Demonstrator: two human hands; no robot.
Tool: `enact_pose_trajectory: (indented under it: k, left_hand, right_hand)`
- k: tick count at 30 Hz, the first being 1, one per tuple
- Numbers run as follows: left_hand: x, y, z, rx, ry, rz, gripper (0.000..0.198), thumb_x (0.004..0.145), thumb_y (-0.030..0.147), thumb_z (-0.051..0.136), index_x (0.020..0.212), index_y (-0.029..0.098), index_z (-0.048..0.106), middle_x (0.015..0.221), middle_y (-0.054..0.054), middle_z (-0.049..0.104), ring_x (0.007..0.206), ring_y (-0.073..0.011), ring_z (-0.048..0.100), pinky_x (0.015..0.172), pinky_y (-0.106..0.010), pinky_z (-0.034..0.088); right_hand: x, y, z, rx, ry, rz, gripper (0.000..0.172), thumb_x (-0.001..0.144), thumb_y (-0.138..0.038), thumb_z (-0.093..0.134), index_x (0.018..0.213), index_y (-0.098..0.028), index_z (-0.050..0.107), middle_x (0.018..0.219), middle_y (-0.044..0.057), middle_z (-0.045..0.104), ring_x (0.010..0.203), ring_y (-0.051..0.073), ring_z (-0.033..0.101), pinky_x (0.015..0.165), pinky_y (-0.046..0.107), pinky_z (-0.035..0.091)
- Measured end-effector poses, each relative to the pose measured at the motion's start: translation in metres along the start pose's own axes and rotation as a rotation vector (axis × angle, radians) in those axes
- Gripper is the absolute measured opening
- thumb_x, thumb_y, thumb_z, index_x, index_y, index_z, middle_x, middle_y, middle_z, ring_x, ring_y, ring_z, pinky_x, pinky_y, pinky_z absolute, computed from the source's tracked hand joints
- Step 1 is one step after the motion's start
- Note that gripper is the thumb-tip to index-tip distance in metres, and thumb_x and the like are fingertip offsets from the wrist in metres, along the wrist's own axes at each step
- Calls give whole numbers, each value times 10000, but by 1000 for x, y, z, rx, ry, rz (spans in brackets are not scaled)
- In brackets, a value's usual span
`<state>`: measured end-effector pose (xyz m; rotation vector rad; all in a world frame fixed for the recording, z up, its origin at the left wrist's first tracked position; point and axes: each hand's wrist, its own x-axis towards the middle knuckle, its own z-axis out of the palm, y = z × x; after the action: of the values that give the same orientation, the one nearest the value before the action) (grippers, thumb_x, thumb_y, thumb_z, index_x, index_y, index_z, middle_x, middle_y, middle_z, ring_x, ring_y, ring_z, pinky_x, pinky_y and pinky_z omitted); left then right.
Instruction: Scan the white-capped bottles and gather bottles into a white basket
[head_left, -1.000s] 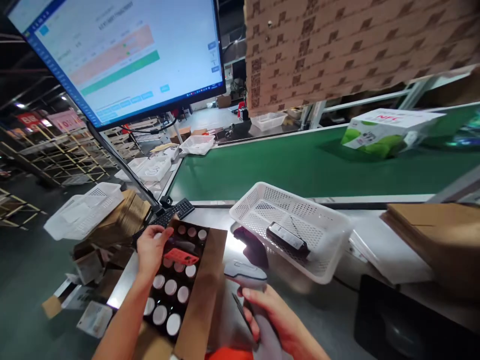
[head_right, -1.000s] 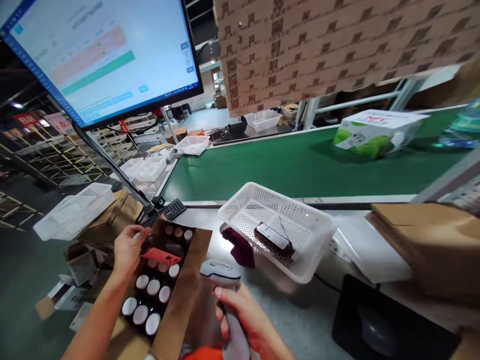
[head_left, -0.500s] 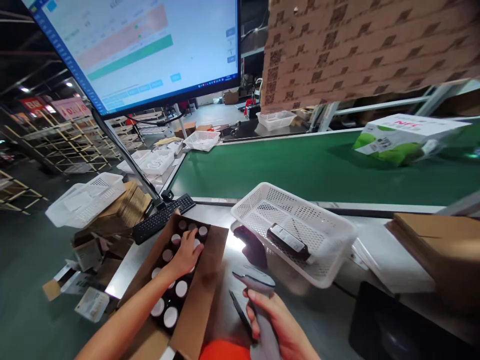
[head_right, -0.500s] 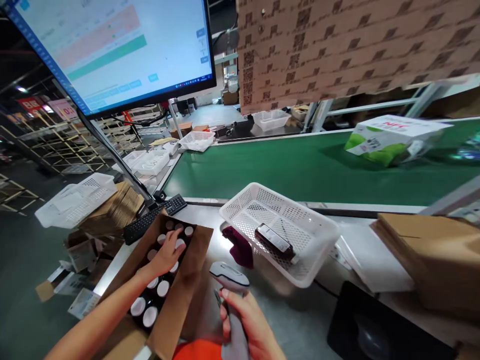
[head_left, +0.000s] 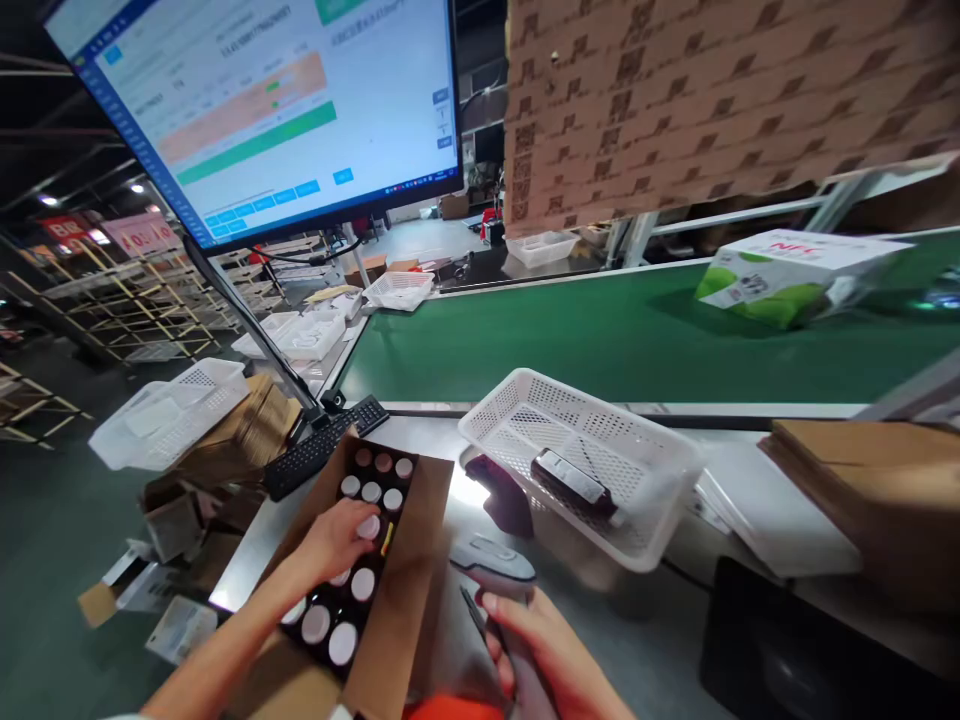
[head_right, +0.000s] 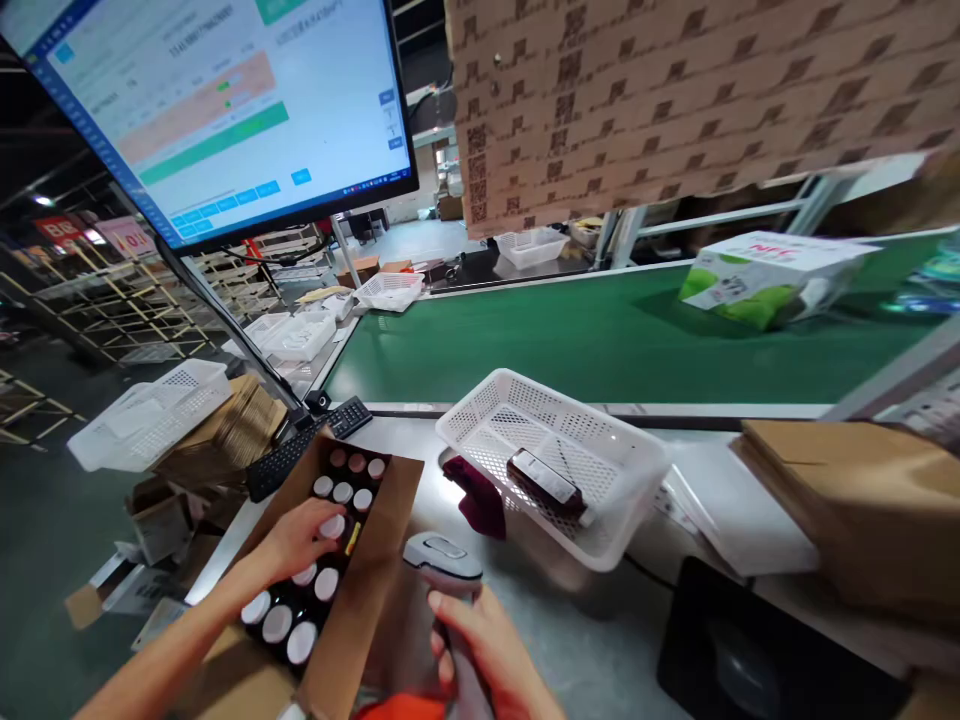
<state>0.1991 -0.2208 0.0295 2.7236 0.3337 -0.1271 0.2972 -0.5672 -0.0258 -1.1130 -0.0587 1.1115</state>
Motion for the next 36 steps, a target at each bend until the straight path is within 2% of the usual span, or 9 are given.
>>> enact_pose_trajectory:
  k: [4, 8, 13, 19, 22, 25, 30, 33, 36]
  left_hand:
    - [-30, -13, -40, -624, 310, 3, 490, 892, 331, 904, 1370, 243, 844, 1416, -136, 854, 1287, -366, 821, 1117, -501, 688]
    - [-42, -5, -43, -1288, 655, -29, 682, 790, 406, 1043, 1413, 263, 803, 1348, -132, 885, 1226, -352, 857, 990, -416, 733]
    - [-39, 16, -35, -1443, 865, 266, 504, 719, 388, 965, 1196, 249, 881, 1001, -69, 888, 1083, -364, 886, 897, -410, 752]
    - [-74, 64, -53, -783, 546, 663, 542, 1026, 801, 728, 1133, 294, 889, 750, -56, 808, 797, -336, 876, 803, -458, 742]
    - [-90, 87, -69, -411, 112, 920, 412, 1178, 594, 591, 1222, 286, 860, 732, -74, 827, 794, -326, 889, 875, -459, 748]
    - [-96, 102, -74, -362, -186, 890, 332, 1225, 364, 545, 1216, 327, 875, 893, -61, 906, 927, -271, 917, 965, -362, 747]
    - [-100, 115, -70, -589, -156, 738, 156, 1141, 330, 743, 1117, 355, 895, 895, -15, 908, 691, -215, 855, 698, -284, 734]
    - [-95, 112, -80, -523, -232, 786, 197, 1144, 230, 710, 1155, 326, 883, 915, -37, 907, 828, -234, 894, 819, -318, 746]
    - [-77, 93, -80, -488, 102, 829, 136, 1027, 352, 917, 1125, 269, 872, 861, -58, 882, 912, -289, 908, 884, -358, 736]
  right_hand:
    - [-3, 7, 2, -5, 25, -44, 609, 827, -649, 949, 1142, -190, 703, 676, 32, 767, 456, 139, 636, 455, 216, 445]
    - [2, 7, 11, 5, -3, -54, 590, 806, -674, 962, 1063, -225, 679, 676, 25, 760, 460, 138, 630, 459, 227, 437]
    - [4, -8, 25, -26, -89, -36, 654, 736, -696, 968, 1093, -237, 668, 664, 20, 758, 456, 140, 623, 452, 226, 440]
    - [3, -35, 27, -7, -211, 164, 761, 694, -571, 899, 1330, -202, 706, 600, 13, 750, 402, 147, 570, 404, 201, 454]
    - [4, -50, 22, -42, -313, 176, 548, 731, -506, 880, 1159, -185, 762, 625, 29, 765, 407, 145, 603, 394, 185, 459]
    - [10, -59, 19, -66, -390, 198, 569, 713, -502, 888, 1157, -158, 797, 622, 39, 756, 396, 146, 616, 385, 180, 457]
    - [18, -65, 25, -103, -399, 191, 545, 661, -506, 876, 1073, -166, 770, 604, 51, 745, 380, 156, 612, 388, 199, 473]
    - [14, -70, 26, -109, -367, 169, 529, 680, -517, 867, 1068, -178, 747, 586, 36, 729, 389, 144, 597, 407, 198, 475]
    - [6, -73, 24, -92, -289, 124, 628, 716, -536, 882, 1209, -173, 742, 588, 6, 714, 407, 135, 574, 406, 194, 435]
